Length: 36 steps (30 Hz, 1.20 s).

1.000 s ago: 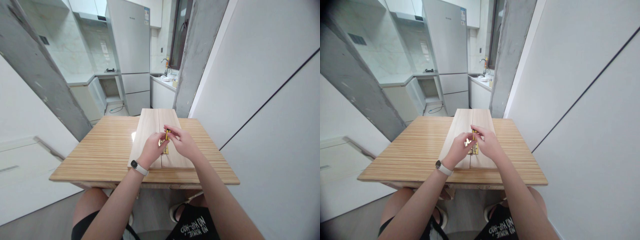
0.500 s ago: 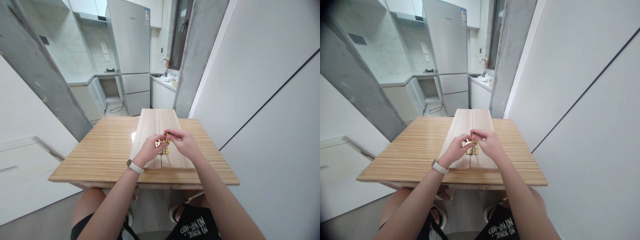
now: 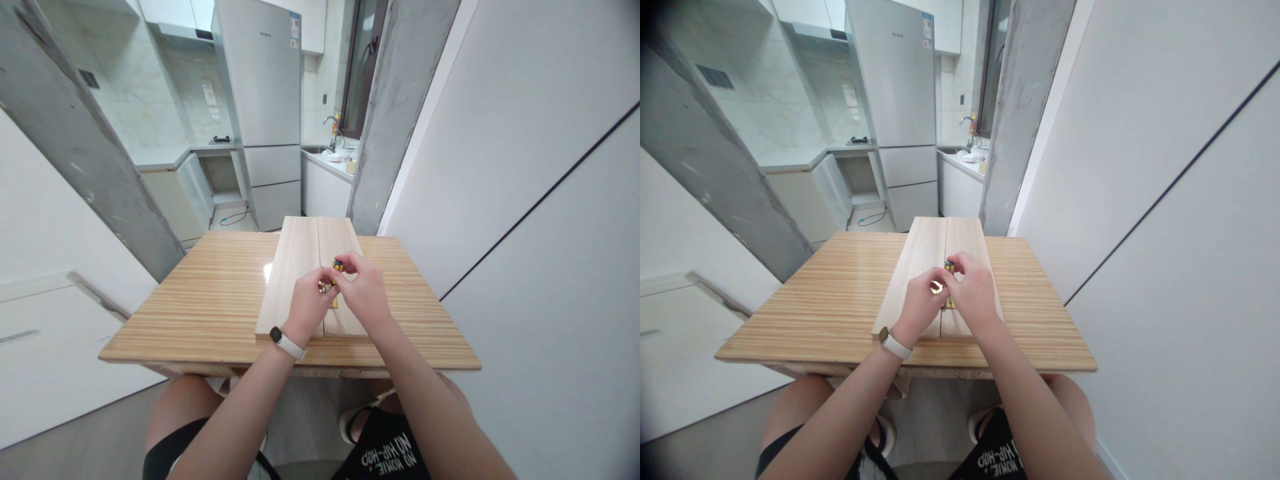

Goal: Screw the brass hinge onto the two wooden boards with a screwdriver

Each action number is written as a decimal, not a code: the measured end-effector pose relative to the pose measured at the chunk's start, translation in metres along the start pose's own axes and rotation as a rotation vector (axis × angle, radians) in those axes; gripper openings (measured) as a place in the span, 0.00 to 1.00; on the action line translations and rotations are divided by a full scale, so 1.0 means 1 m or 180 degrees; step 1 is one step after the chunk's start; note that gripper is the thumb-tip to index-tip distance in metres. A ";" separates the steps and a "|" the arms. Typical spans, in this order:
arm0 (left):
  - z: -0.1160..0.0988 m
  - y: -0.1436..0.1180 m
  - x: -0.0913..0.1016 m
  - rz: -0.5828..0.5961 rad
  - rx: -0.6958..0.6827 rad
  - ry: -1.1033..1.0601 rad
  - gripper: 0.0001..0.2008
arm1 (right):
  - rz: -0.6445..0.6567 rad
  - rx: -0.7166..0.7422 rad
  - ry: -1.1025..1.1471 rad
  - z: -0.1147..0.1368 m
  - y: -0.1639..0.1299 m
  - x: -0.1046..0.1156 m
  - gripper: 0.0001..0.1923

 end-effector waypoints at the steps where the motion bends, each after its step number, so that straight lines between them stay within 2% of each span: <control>1: -0.001 -0.001 -0.001 -0.0021 0.0002 -0.0035 0.05 | -0.0034 0.0024 -0.0039 0.000 0.000 0.000 0.08; 4: -0.001 -0.003 -0.001 -0.0025 -0.0015 -0.0131 0.04 | 0.0110 0.0072 -0.0013 0.000 0.005 0.003 0.09; 6: 0.001 -0.003 0.002 0.0009 -0.0064 -0.0130 0.04 | 0.0495 0.0085 0.0214 -0.001 0.013 0.008 0.09; 11: 0.014 0.004 0.006 0.0261 -0.0251 -0.0108 0.08 | 0.1865 0.0232 0.0847 -0.005 0.032 0.021 0.13; 13: 0.018 0.006 0.006 0.0414 -0.0323 -0.0181 0.09 | 0.2153 0.0223 0.0976 -0.008 0.035 0.025 0.15; 15: 0.021 0.007 0.005 0.0511 -0.0347 -0.0244 0.10 | 0.2272 0.0170 0.1120 -0.011 0.035 0.026 0.18; 18: 0.024 0.007 0.004 0.0570 -0.0334 -0.0345 0.11 | 0.2160 0.0171 0.1122 -0.014 0.033 0.023 0.18; 23: 0.024 0.005 0.010 0.0555 -0.0132 -0.0418 0.12 | 0.1646 0.0087 0.0846 -0.016 0.028 0.015 0.14; 28: 0.017 0.001 0.017 0.0345 0.0062 -0.0486 0.22 | 0.1034 -0.0317 0.0929 -0.014 0.021 0.008 0.12; 31: 0.009 0.000 0.016 0.0163 0.0027 -0.0301 0.19 | 0.0758 -0.0429 0.0793 -0.007 0.013 0.005 0.12; 36: 0.001 -0.004 0.006 -0.0245 0.0150 -0.0032 0.10 | 0.0458 -0.0353 0.0526 0.007 -0.001 -0.002 0.10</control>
Point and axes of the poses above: each hand's wrist, its own y-axis towards the middle knuckle, its own x-axis out of the back of the hand, z = x × y, the point moved 1 cm from there along y, towards the middle knuckle, and after that the axes turned 5 degrees about -x, right-handed, at the moved point
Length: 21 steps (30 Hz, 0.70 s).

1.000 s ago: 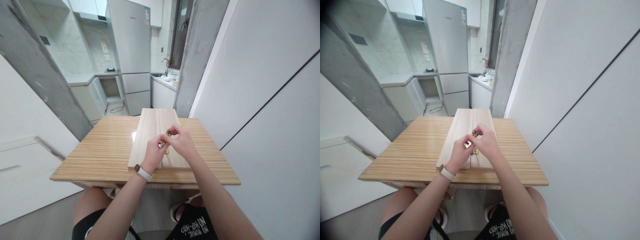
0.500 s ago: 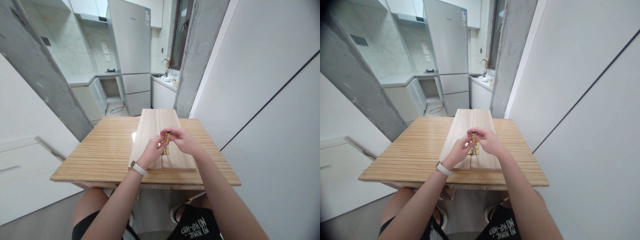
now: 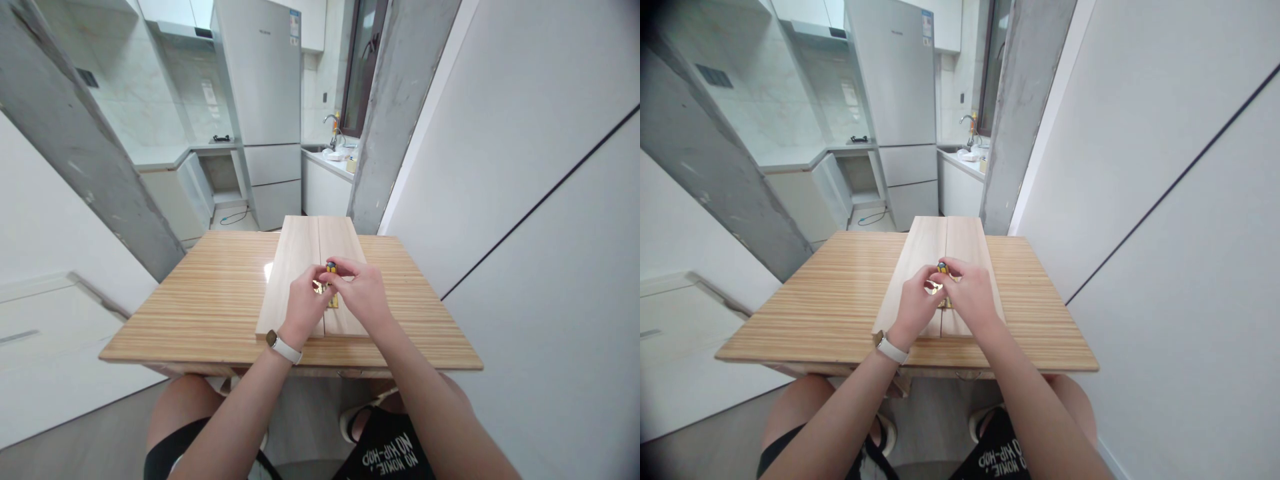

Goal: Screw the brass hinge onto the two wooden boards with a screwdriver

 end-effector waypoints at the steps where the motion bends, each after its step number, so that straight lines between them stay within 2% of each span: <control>1: 0.000 -0.002 -0.002 -0.0067 0.0045 0.0031 0.09 | -0.0077 0.0022 -0.0086 0.001 -0.002 -0.002 0.09; 5: 0.002 -0.006 -0.005 -0.0075 0.0023 0.0127 0.08 | -0.0294 0.0114 -0.0336 0.000 -0.004 -0.005 0.08; 9: 0.003 -0.004 -0.002 0.0117 -0.0247 0.0157 0.06 | -0.0084 0.0193 -0.0325 -0.001 0.004 -0.001 0.08; 12: 0.005 0.000 0.000 0.0202 -0.0360 0.0133 0.05 | 0.0350 0.0189 -0.0086 -0.002 0.013 0.007 0.10; 15: 0.009 0.003 -0.001 0.0349 -0.0398 0.0070 0.07 | 0.1004 0.0271 0.0243 -0.002 0.022 0.018 0.16; 18: 0.016 0.007 -0.002 0.0545 -0.0443 -0.0124 0.09 | 0.1610 0.0318 0.0509 -0.003 0.028 0.029 0.17; 21: 0.022 0.010 -0.002 0.0830 -0.0468 -0.0344 0.11 | 0.1847 0.0249 0.0572 -0.006 0.031 0.036 0.16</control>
Point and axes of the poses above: each hand's wrist, its own y-axis towards the middle knuckle, its own x-axis out of the back of the hand, z = x × y, the point moved 1 cm from there along y, towards the middle knuckle, and after that the axes turned 5 degrees about -x, right-handed, at the moved point
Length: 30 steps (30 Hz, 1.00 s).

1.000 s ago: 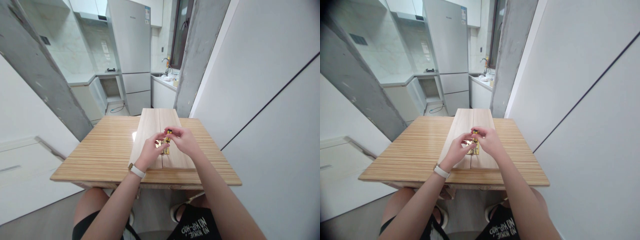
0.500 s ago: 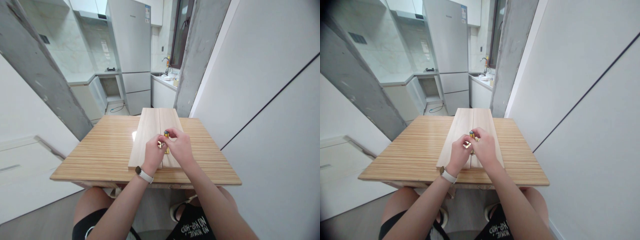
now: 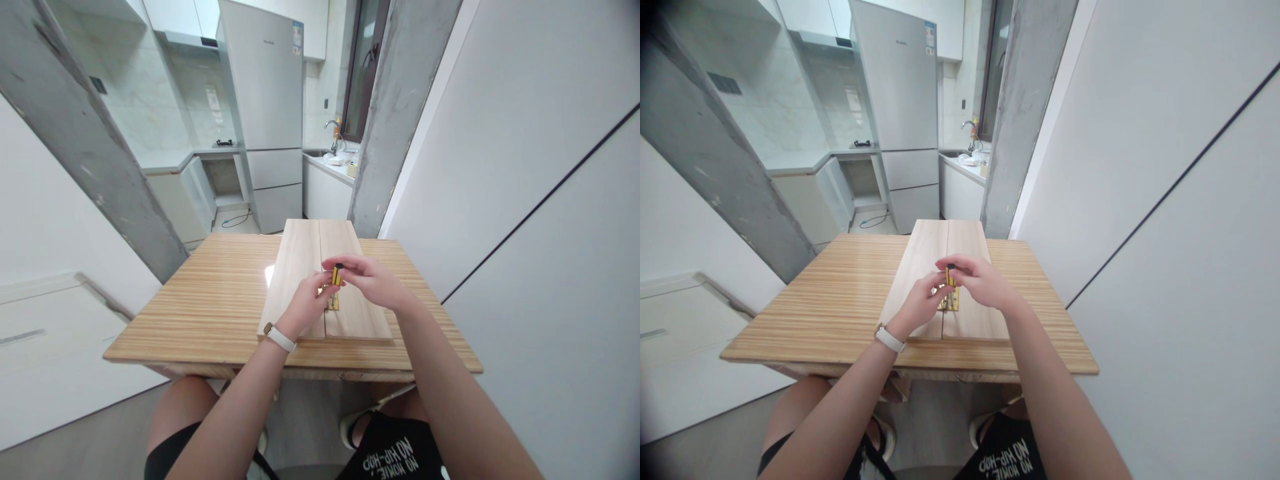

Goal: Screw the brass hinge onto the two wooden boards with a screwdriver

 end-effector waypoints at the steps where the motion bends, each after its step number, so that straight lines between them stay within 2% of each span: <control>1: 0.001 0.000 0.001 0.0066 -0.0015 -0.0041 0.11 | 0.0000 -0.0025 -0.0009 -0.001 -0.001 0.001 0.16; 4: 0.000 0.000 0.004 0.0122 -0.0048 -0.0065 0.12 | -0.0151 -0.0017 -0.0041 -0.005 -0.002 -0.002 0.16; 8: -0.003 -0.003 0.009 0.0142 0.0110 -0.0061 0.11 | -0.0604 -0.0020 -0.0138 -0.011 -0.003 -0.011 0.13; 11: -0.005 -0.005 0.015 0.0026 0.0257 -0.0099 0.14 | -0.0934 -0.0043 -0.0215 -0.013 -0.006 -0.018 0.11; 17: -0.013 -0.005 0.021 -0.0208 0.0185 0.0065 0.15 | -0.1381 -0.0003 -0.0624 -0.005 -0.011 -0.033 0.07; 21: -0.020 -0.004 0.013 -0.0254 0.0197 0.0123 0.12 | -0.1689 -0.0009 -0.0750 -0.002 -0.009 -0.040 0.06; 27: -0.022 -0.009 -0.006 -0.0779 0.0378 0.0263 0.08 | -0.2148 -0.0078 -0.1012 -0.005 -0.008 -0.049 0.09; 30: -0.021 -0.010 -0.010 -0.0834 0.0320 0.0393 0.05 | -0.2372 -0.0104 -0.1086 -0.006 -0.009 -0.052 0.08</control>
Point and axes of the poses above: each hand's wrist, its own y-axis towards the middle knuckle, its own x-axis out of the back of the hand, z = x × y, the point moved 1 cm from there along y, towards the middle knuckle, and after that the axes turned 5 degrees about -x, right-handed, at the moved point
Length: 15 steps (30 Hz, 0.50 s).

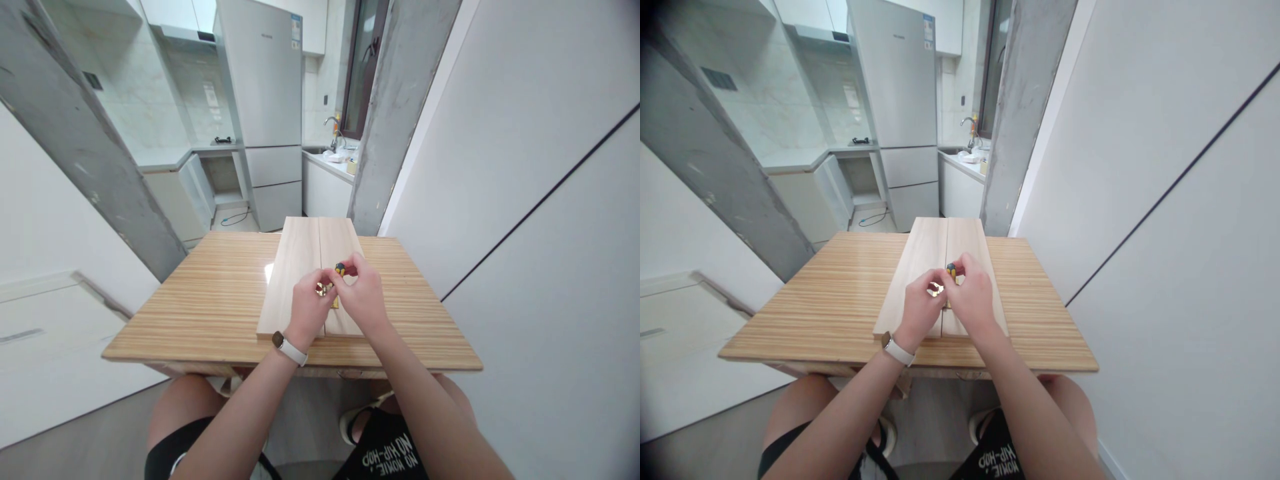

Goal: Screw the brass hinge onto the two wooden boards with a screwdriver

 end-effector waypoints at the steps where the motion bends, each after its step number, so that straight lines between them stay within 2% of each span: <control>1: 0.000 0.000 0.000 0.0011 -0.0047 0.0054 0.05 | -0.0020 -0.0001 0.0011 0.000 0.000 0.000 0.07; 3: 0.002 0.001 0.001 0.0036 -0.0132 0.0169 0.04 | 0.0055 0.0020 0.0071 -0.002 0.002 0.001 0.09; 6: 0.003 0.003 0.003 0.0081 -0.0201 0.0264 0.02 | 0.0408 0.0047 0.0220 -0.006 0.012 0.006 0.10; 15: 0.015 0.014 0.004 0.0439 -0.0080 -0.0223 0.07 | 0.2396 0.0156 0.1117 -0.010 0.044 0.036 0.16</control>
Point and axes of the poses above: each hand's wrist, its own y-axis towards the middle knuckle, its own x-axis out of the back of the hand, z = x × y, the point moved 1 cm from there along y, towards the middle knuckle, and after that the axes turned 5 degrees about -x, right-handed, at the moved point
